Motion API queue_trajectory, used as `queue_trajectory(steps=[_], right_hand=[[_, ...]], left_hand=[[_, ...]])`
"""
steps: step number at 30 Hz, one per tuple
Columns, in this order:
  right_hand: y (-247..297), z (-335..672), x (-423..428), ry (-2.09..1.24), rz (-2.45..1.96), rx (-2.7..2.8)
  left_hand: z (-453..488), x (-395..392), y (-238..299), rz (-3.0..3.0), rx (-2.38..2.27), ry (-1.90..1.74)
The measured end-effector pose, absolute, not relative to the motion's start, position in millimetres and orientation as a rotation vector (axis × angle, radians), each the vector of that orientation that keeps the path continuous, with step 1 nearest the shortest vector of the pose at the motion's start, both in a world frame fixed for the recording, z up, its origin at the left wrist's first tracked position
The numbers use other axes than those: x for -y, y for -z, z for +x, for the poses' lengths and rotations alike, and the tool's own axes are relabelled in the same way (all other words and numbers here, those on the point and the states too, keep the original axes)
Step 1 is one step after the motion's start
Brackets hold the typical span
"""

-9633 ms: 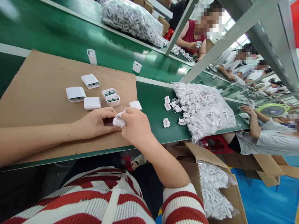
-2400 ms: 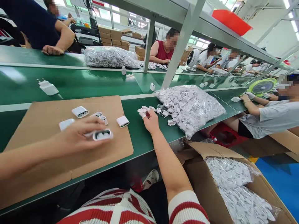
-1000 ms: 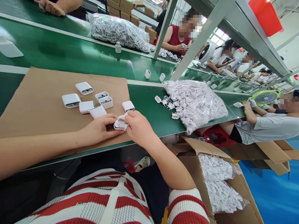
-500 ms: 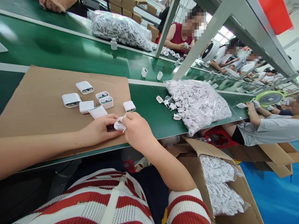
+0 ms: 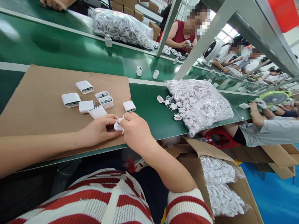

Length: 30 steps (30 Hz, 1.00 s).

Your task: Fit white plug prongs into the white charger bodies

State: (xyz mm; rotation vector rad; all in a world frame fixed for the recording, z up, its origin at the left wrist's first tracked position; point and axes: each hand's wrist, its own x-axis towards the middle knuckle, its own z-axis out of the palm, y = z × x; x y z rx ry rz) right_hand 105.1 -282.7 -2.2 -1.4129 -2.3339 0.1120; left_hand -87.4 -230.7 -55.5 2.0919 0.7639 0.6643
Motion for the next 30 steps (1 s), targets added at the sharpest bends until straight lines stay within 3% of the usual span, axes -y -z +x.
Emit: queue_trajectory(steps=[6,12,14,17,21,30], right_hand=[[6.7,101.5,275.2,-0.322,-1.453,2.181],[42.7,131.8,256.7,-0.762,-1.16,1.727],[44.4,155.0,237.9,-0.634,-1.266,1.598],[44.4,190.3,204.3,-0.184,-1.696,1.481],[58.3,216.0,171.8,0.156,-2.177,1.454],[81.1,216.8,164.3,0.334,-1.869,1.504]], left_hand=[[-87.7,228.6,51.2,2.119,-0.811,-0.642],[-93.3,233.3,42.0,2.1,-0.876,-0.568],[-95.5,236.7,26.7,2.094,-0.893,-0.589],[-95.6,228.7,-8.4,2.145,-0.994,-0.809],[-93.5,165.8,-47.5,2.146,-1.443,-0.982],[-120.5,-34.8,-23.7,2.194,-1.72,-0.721]])
